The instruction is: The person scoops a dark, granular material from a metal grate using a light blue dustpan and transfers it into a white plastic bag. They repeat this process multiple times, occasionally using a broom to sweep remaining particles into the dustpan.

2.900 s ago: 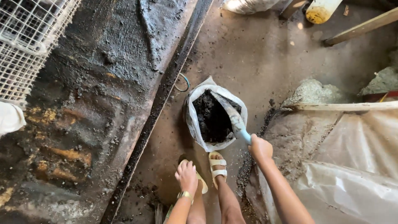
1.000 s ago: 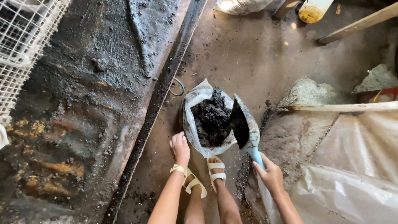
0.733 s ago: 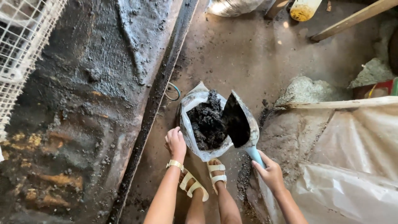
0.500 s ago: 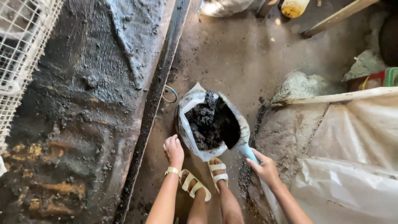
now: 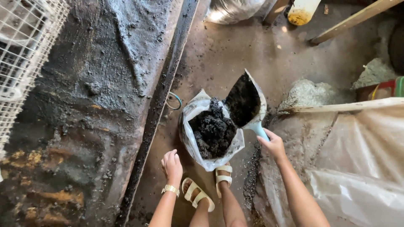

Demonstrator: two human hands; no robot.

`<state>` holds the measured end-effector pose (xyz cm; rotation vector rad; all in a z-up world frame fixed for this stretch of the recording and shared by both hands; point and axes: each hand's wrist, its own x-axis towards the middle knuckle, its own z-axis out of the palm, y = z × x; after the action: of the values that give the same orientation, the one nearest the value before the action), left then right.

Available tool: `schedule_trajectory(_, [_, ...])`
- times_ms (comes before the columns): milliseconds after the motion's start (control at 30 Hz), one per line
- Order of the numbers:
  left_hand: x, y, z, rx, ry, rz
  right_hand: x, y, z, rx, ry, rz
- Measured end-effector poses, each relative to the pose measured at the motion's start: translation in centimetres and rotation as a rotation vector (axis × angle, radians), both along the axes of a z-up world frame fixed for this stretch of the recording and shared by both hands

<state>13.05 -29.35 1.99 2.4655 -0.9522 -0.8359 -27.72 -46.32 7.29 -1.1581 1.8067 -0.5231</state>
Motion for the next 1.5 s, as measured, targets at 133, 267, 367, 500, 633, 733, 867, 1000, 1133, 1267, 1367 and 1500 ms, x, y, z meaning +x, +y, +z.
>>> schedule_trajectory(133, [-1.4,-0.7,-1.4,-0.142,0.012,0.041,1.9,-4.7,0.3,0.0,0.059,0.076])
schedule_trajectory(267, [-2.5,-2.2,0.3,-0.138,0.106,0.061,1.8,-8.4,-2.2,0.073,0.048,0.213])
schedule_trajectory(367, [-3.1,-2.8,0.5,-0.134,0.117,0.114,3.0,-10.5,-2.6,0.116,0.066,0.275])
schedule_trajectory(500, [-3.0,-2.8,-0.1,-0.209,0.079,0.103,3.8,-12.6,-3.4,0.136,0.066,0.363])
schedule_trajectory(633, [-2.4,-2.5,-0.1,-0.212,0.055,0.123,3.8,-13.1,-2.7,0.156,0.042,0.398])
schedule_trajectory(733, [-1.7,-2.6,-0.3,-0.242,0.031,0.083,3.6,-11.5,0.2,0.121,0.031,0.472])
schedule_trajectory(867, [-0.8,-4.2,-0.1,-0.217,0.053,0.114,2.7,-6.5,4.8,0.152,-0.055,0.563])
schedule_trajectory(1000, [0.1,-7.5,-0.4,-0.273,0.015,0.065,-0.6,0.0,5.0,0.068,-0.166,0.494])
schedule_trajectory(1133, [-0.1,-13.8,-0.5,-0.347,-0.02,-0.018,-2.7,5.1,4.0,0.147,-0.169,0.305])
schedule_trajectory(1267, [-1.4,-19.7,-2.3,-0.234,-0.05,-0.16,-3.1,8.3,3.0,0.21,-0.092,0.036])
schedule_trajectory(1367, [-2.4,-23.2,-2.7,-0.154,-0.181,-0.314,-2.5,9.6,3.3,0.26,-0.067,-0.084])
schedule_trajectory(1500, [-3.0,-26.1,-1.2,-0.071,-0.216,-0.335,-2.2,10.4,3.4,0.284,-0.044,-0.171])
